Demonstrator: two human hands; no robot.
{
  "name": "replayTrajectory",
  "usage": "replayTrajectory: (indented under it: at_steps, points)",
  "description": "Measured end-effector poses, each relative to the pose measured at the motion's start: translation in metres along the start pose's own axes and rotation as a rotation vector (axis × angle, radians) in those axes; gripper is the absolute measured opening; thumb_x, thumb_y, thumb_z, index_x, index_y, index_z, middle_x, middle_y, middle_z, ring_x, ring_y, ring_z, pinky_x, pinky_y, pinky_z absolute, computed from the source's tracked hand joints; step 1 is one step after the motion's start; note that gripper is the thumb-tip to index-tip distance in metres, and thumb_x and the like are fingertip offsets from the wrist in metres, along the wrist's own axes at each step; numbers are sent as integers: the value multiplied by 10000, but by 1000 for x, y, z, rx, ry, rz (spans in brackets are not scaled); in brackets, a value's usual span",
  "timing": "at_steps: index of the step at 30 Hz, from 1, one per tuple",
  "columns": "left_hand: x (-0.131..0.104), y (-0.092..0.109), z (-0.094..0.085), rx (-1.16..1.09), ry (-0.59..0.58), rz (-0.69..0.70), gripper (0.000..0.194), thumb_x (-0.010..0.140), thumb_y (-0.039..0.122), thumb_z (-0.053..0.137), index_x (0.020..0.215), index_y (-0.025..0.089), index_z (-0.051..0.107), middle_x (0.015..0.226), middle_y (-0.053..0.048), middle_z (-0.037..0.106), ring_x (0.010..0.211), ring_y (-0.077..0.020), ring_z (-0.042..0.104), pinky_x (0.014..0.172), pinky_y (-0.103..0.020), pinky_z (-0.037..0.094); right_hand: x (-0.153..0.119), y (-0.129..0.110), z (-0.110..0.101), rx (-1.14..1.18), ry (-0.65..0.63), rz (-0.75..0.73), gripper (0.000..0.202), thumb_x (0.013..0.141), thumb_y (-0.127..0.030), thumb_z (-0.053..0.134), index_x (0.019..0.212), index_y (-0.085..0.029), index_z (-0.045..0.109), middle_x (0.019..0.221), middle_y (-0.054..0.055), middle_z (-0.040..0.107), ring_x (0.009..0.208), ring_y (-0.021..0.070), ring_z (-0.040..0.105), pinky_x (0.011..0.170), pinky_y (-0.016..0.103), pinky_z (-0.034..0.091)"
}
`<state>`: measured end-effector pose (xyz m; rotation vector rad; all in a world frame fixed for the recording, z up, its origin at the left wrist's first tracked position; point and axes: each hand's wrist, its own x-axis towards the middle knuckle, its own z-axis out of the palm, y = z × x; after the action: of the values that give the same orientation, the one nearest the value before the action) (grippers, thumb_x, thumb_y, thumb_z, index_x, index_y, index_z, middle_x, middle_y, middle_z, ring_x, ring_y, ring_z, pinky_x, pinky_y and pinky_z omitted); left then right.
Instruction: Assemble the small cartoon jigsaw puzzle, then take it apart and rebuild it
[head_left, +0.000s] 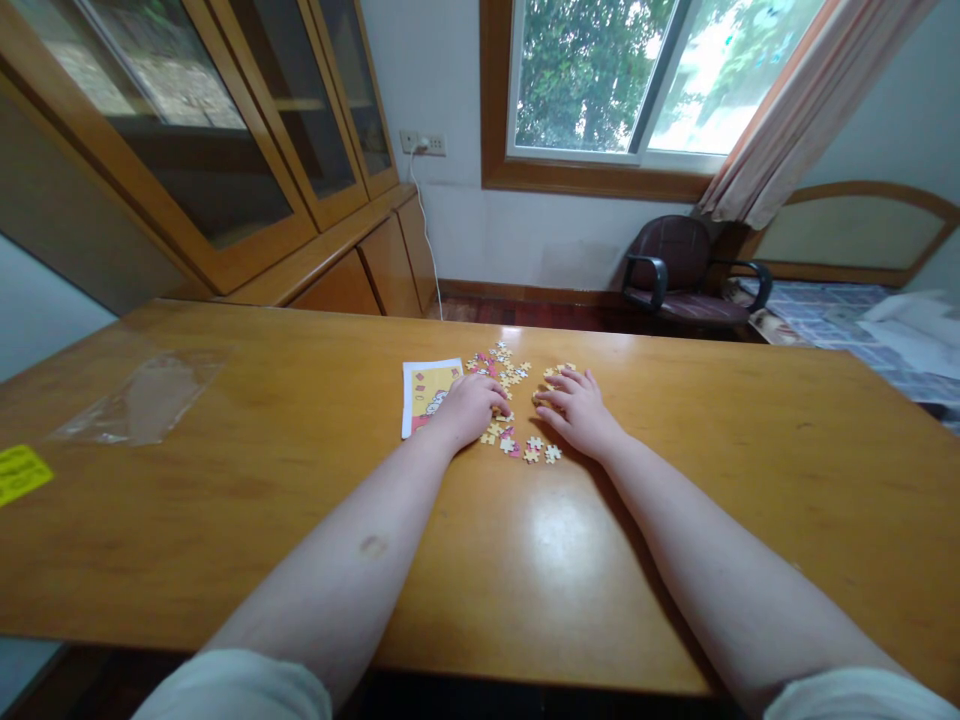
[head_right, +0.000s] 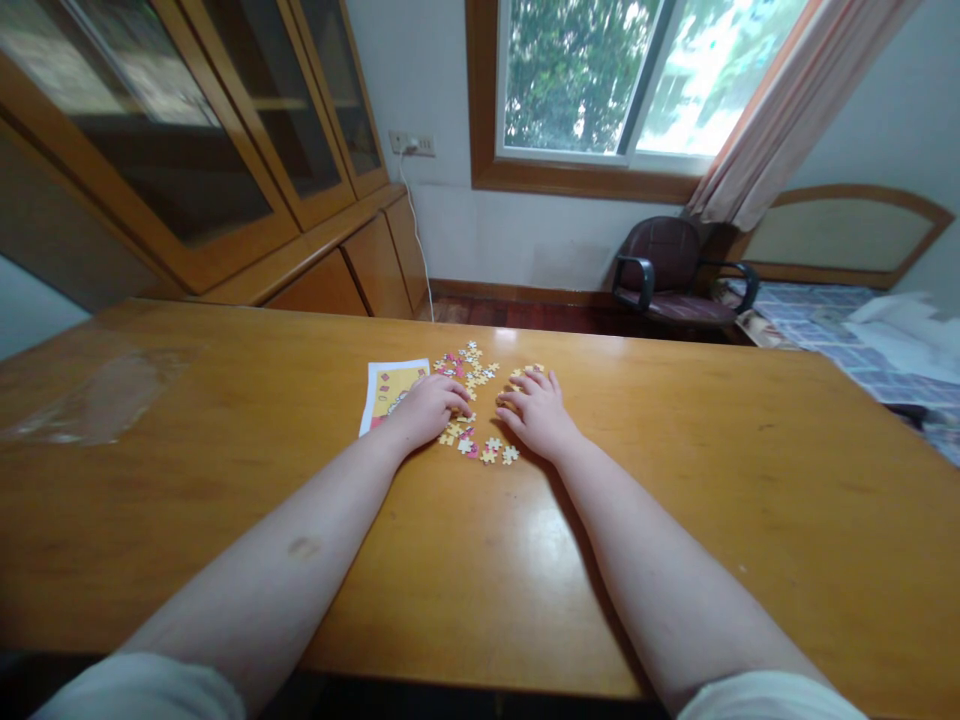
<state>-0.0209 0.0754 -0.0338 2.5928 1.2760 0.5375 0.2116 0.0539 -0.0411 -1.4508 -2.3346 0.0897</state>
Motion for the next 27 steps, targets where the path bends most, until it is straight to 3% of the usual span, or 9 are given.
replayTrajectory:
  at_steps: [6, 11, 18, 27]
  points:
    - [-1, 5, 0, 10, 39, 4, 413, 770, 42, 489, 1022, 252, 740, 1048, -23, 710, 1028, -231, 593, 955, -406, 447, -2, -3, -1, 50, -79, -166, 346, 906, -451, 528, 1199, -323, 660, 1356, 57, 547, 1322, 328, 359, 1109, 607, 187]
    - [-1, 5, -1, 7, 36, -28, 359, 773, 61, 492, 880, 264, 769, 1030, -10, 713, 1024, -234, 594, 967, -416, 439, -4, -5, 0, 36, -181, -171, 401, 892, -529, 520, 1260, -398, 605, 1440, 42, 459, 1377, 377, 269, 1091, 650, 166]
    - [0, 3, 0, -20, 18, -8, 335, 775, 69, 507, 721, 271, 768, 974, 5, 721, 974, -224, 605, 948, -408, 447, -2, -3, 1, 51, -138, -153, 342, 871, -506, 567, 1141, -333, 685, 1338, 42, 561, 1343, 360, 322, 1097, 635, 173]
    - [-2, 6, 1, -28, 22, 88, 339, 785, 75, 504, 877, 271, 766, 1035, -14, 702, 1014, -222, 591, 958, -404, 448, -1, -3, 2, 74, -89, -150, 298, 857, -465, 602, 1069, -282, 706, 1251, 58, 618, 1292, 335, 387, 1093, 604, 207]
